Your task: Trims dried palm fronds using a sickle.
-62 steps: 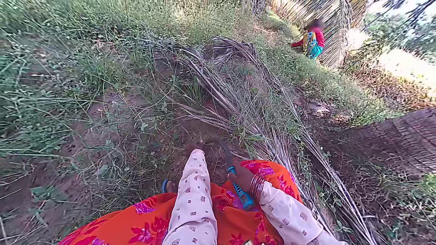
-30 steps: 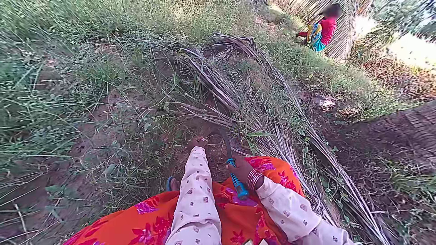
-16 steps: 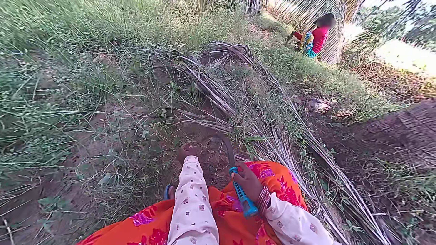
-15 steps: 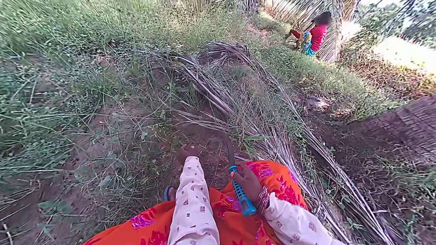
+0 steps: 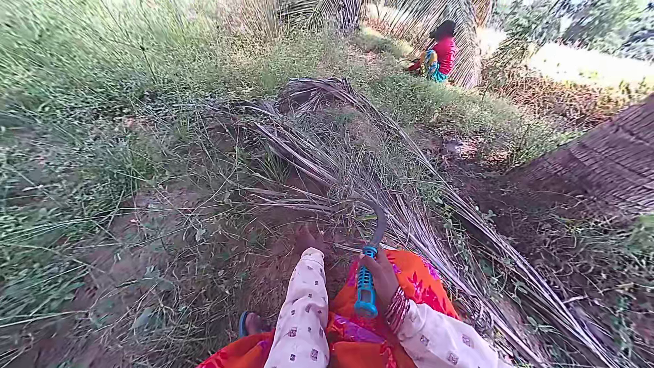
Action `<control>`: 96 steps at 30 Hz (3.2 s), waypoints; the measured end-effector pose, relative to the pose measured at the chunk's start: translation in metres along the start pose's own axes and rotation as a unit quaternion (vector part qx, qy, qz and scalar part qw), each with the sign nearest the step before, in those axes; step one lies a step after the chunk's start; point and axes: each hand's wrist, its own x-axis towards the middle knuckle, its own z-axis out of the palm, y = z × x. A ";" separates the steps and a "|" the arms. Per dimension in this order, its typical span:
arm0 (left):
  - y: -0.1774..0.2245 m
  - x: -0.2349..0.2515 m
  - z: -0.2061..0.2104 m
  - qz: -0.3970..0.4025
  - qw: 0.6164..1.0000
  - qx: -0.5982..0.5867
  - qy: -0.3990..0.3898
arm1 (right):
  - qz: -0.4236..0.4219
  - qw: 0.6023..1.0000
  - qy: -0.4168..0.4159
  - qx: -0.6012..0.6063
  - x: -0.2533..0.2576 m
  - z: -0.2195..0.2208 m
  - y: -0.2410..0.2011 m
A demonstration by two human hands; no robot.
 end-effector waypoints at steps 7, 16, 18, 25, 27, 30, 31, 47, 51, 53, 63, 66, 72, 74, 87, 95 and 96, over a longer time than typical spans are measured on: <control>-0.008 0.010 -0.023 0.011 0.997 -0.075 0.003 | 0.139 0.983 -0.110 -0.054 0.007 0.006 -0.006; 0.023 0.005 -0.027 0.131 0.991 -0.034 -0.001 | 0.179 0.958 -0.166 -0.152 0.012 0.015 -0.003; 0.027 0.004 -0.020 0.187 0.979 -0.073 0.044 | 0.180 0.948 -0.178 -0.194 0.012 0.017 -0.001; 0.032 0.009 -0.043 0.153 0.987 0.041 -0.029 | 0.131 0.883 -0.250 -0.375 0.010 0.011 0.006; 0.021 0.011 -0.045 0.138 0.989 0.039 -0.026 | 0.122 0.861 -0.262 -0.419 0.008 0.012 0.005; 0.004 0.014 -0.042 0.143 0.990 0.017 0.004 | 0.122 0.830 -0.272 -0.471 0.003 0.015 -0.004; 0.002 0.014 -0.041 0.143 0.990 0.019 0.006 | 0.121 0.822 -0.274 -0.485 0.001 0.015 -0.005; -0.065 0.036 -0.054 0.022 0.983 -0.148 0.110 | 0.060 0.892 -0.245 -0.374 -0.018 0.000 0.001; -0.066 0.025 -0.063 -0.044 0.964 -0.198 0.173 | -0.032 0.964 -0.160 -0.209 -0.020 -0.003 0.008; -0.064 0.027 -0.065 -0.056 0.964 -0.181 0.186 | -0.081 0.987 -0.089 -0.109 -0.017 0.000 0.010; -0.009 0.008 -0.017 0.096 0.994 -0.046 -0.009 | 0.062 0.997 0.030 0.038 0.002 0.001 0.003; 0.005 0.003 -0.004 0.139 0.989 -0.044 -0.031 | 0.113 0.993 -0.017 0.005 0.005 0.000 0.000; 0.027 -0.016 -0.002 0.127 0.990 -0.040 -0.037 | 0.139 0.982 -0.084 -0.101 0.004 -0.004 0.005; 0.026 -0.014 -0.003 0.109 0.992 -0.059 -0.039 | 0.129 0.981 -0.091 -0.116 0.000 -0.007 0.008; 0.025 -0.002 0.013 0.235 0.958 -0.157 -0.040 | 0.167 0.892 -0.219 -0.358 0.002 0.008 0.004; 0.020 0.004 0.005 0.173 0.962 -0.201 -0.062 | 0.154 0.859 -0.234 -0.429 0.002 0.014 0.007; 0.016 0.009 0.005 0.161 0.965 -0.199 -0.062 | 0.156 0.855 -0.237 -0.434 0.000 0.011 0.006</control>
